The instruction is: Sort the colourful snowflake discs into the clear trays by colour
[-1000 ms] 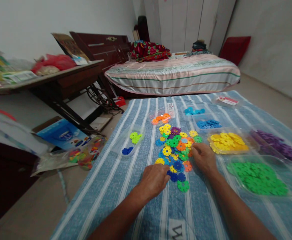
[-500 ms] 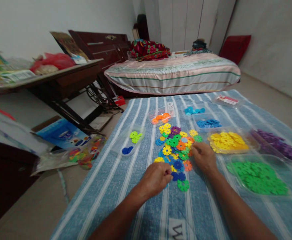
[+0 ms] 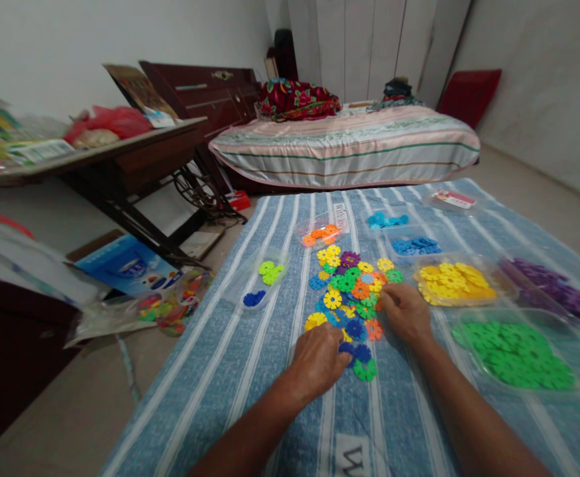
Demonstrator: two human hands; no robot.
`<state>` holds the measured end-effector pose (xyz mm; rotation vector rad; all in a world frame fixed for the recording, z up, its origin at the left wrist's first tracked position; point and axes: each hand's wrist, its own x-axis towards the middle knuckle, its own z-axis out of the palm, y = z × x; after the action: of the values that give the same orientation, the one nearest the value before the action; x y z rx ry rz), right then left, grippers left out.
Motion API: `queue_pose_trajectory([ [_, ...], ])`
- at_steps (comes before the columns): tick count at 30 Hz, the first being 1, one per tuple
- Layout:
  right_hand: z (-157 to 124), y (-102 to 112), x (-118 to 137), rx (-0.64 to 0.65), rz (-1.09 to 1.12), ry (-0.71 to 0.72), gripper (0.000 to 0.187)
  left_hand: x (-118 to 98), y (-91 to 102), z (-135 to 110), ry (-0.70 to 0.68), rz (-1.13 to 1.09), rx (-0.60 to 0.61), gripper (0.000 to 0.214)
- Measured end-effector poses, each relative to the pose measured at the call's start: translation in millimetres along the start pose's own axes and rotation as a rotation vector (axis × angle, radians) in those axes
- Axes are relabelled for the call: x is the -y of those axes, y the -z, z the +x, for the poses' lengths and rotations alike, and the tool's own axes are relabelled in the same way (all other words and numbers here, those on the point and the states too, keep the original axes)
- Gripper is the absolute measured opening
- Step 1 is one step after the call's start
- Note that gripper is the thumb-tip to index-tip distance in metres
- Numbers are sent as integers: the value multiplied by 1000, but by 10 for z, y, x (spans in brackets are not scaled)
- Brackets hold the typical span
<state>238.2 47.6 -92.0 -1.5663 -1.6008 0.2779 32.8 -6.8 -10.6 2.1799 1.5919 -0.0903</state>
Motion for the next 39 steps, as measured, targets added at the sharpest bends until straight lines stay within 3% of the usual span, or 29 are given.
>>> queue_pose_trajectory([
  [5,-3,-4,-3,-2,-6,11,25,50,-68,11,-5,-91,-41,18],
  [13,-1,7,13,2,-10,16,26,23,-42,-28,5,-361,16,7],
  [16,-15,5,6,4,-14,7,28,129,130,-75,-18,-487,-37,10],
  [19,-31,-5,-21,14,-9,4,28,380,479,-94,22,-509,-183,12],
  [23,-38,-18,-46,22,-5,12,29,851,1037,-34,185,-198,-428,9],
  [26,-33,-22,-42,36,2,12,30,1152,1271,66,305,56,-401,6],
  [29,-29,-25,-35,31,3,11,30,1325,1288,171,382,212,-273,6],
  [33,-29,-27,-32,23,9,19,30,1380,1198,245,396,329,-152,13],
  [39,-30,-23,-21,28,-1,11,27,1317,1187,208,487,506,-149,31],
])
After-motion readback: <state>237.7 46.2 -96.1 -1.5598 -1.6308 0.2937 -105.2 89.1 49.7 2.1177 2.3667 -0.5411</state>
